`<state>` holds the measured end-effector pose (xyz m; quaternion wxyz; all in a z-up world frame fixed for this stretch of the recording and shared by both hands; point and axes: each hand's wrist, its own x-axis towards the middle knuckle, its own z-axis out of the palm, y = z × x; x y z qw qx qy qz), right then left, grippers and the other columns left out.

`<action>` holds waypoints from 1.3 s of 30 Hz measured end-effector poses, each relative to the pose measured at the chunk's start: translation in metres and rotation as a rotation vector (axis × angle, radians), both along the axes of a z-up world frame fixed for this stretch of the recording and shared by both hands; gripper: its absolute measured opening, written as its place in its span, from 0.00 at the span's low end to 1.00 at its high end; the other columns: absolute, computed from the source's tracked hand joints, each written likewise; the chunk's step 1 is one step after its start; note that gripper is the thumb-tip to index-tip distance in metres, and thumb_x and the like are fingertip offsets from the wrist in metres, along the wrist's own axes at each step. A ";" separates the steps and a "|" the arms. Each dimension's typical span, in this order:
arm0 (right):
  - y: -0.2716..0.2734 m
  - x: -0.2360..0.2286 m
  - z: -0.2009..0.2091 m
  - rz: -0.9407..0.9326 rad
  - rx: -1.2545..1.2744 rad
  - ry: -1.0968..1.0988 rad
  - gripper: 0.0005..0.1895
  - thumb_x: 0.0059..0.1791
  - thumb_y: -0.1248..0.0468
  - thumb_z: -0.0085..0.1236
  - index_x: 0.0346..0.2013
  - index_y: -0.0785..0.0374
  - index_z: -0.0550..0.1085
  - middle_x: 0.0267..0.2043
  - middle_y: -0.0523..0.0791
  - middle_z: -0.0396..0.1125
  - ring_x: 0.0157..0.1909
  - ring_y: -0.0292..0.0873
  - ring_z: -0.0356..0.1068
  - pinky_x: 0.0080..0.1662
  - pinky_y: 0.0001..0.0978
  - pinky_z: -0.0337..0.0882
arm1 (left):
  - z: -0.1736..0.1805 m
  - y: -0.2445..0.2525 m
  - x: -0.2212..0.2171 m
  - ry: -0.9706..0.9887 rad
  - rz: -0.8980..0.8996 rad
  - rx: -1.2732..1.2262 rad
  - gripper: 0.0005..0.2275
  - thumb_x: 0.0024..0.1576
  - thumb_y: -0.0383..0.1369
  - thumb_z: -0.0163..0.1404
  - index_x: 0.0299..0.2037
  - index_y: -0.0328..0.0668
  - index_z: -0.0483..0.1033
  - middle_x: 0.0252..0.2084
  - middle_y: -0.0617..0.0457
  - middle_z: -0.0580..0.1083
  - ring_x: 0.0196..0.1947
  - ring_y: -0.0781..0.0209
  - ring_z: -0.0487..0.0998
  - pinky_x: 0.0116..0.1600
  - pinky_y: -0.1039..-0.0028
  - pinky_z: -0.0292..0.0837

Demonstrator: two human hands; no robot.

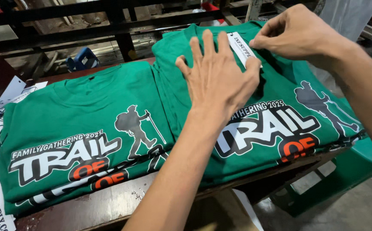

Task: The person attaches a white tag to the collar of a green t-shirt using a black plastic fastener. They then fold the shirt and place it on a stack of identical shirts, repeating the process for multiple shirts.

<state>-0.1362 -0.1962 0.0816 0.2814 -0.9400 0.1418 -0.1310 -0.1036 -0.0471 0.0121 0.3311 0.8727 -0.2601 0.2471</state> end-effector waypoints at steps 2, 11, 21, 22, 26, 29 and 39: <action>-0.002 -0.004 0.003 0.042 -0.034 -0.026 0.11 0.58 0.59 0.59 0.45 0.64 0.80 0.46 0.50 0.75 0.47 0.45 0.71 0.51 0.38 0.72 | 0.000 0.005 0.006 0.011 0.039 0.010 0.34 0.55 0.54 0.37 0.67 0.40 0.60 0.73 0.38 0.58 0.73 0.37 0.55 0.65 0.33 0.47; -0.055 0.041 -0.058 -0.035 -0.164 -0.023 0.35 0.61 0.43 0.29 0.76 0.61 0.53 0.76 0.61 0.51 0.75 0.67 0.50 0.69 0.58 0.52 | -0.018 0.016 0.040 0.117 0.182 0.044 0.37 0.62 0.57 0.31 0.73 0.32 0.54 0.77 0.32 0.51 0.78 0.34 0.45 0.73 0.41 0.42; -0.031 -0.024 -0.047 -0.099 -0.168 -0.124 0.25 0.64 0.49 0.32 0.72 0.56 0.62 0.53 0.62 0.70 0.55 0.69 0.68 0.52 0.59 0.61 | -0.001 0.038 -0.002 0.142 0.064 -0.002 0.37 0.61 0.54 0.30 0.76 0.36 0.50 0.80 0.37 0.43 0.80 0.38 0.36 0.74 0.37 0.31; -0.025 -0.026 -0.050 -0.100 -0.168 -0.127 0.25 0.64 0.49 0.32 0.72 0.56 0.62 0.53 0.62 0.70 0.55 0.69 0.68 0.52 0.59 0.61 | -0.010 0.035 -0.004 0.139 0.063 -0.002 0.37 0.61 0.54 0.30 0.76 0.36 0.50 0.80 0.37 0.43 0.80 0.38 0.36 0.74 0.37 0.31; -0.023 -0.024 -0.068 -0.054 -0.193 -0.134 0.30 0.61 0.49 0.34 0.73 0.64 0.60 0.69 0.62 0.61 0.69 0.65 0.60 0.64 0.53 0.57 | -0.028 0.028 -0.004 0.122 0.097 0.012 0.38 0.62 0.55 0.34 0.76 0.33 0.47 0.80 0.34 0.45 0.80 0.37 0.37 0.75 0.40 0.33; -0.029 -0.026 -0.072 0.022 -0.263 -0.210 0.28 0.62 0.52 0.37 0.71 0.67 0.61 0.69 0.60 0.61 0.68 0.64 0.61 0.63 0.54 0.58 | -0.026 0.030 -0.012 0.123 0.137 0.032 0.38 0.62 0.55 0.35 0.77 0.34 0.45 0.80 0.35 0.43 0.80 0.38 0.36 0.75 0.41 0.32; 0.007 -0.062 -0.064 -0.223 -0.068 0.020 0.40 0.54 0.40 0.36 0.79 0.52 0.51 0.80 0.46 0.48 0.79 0.51 0.48 0.73 0.42 0.46 | -0.031 0.040 -0.067 0.132 0.200 0.090 0.39 0.61 0.60 0.37 0.78 0.44 0.51 0.81 0.41 0.45 0.64 0.08 0.55 0.55 0.29 0.57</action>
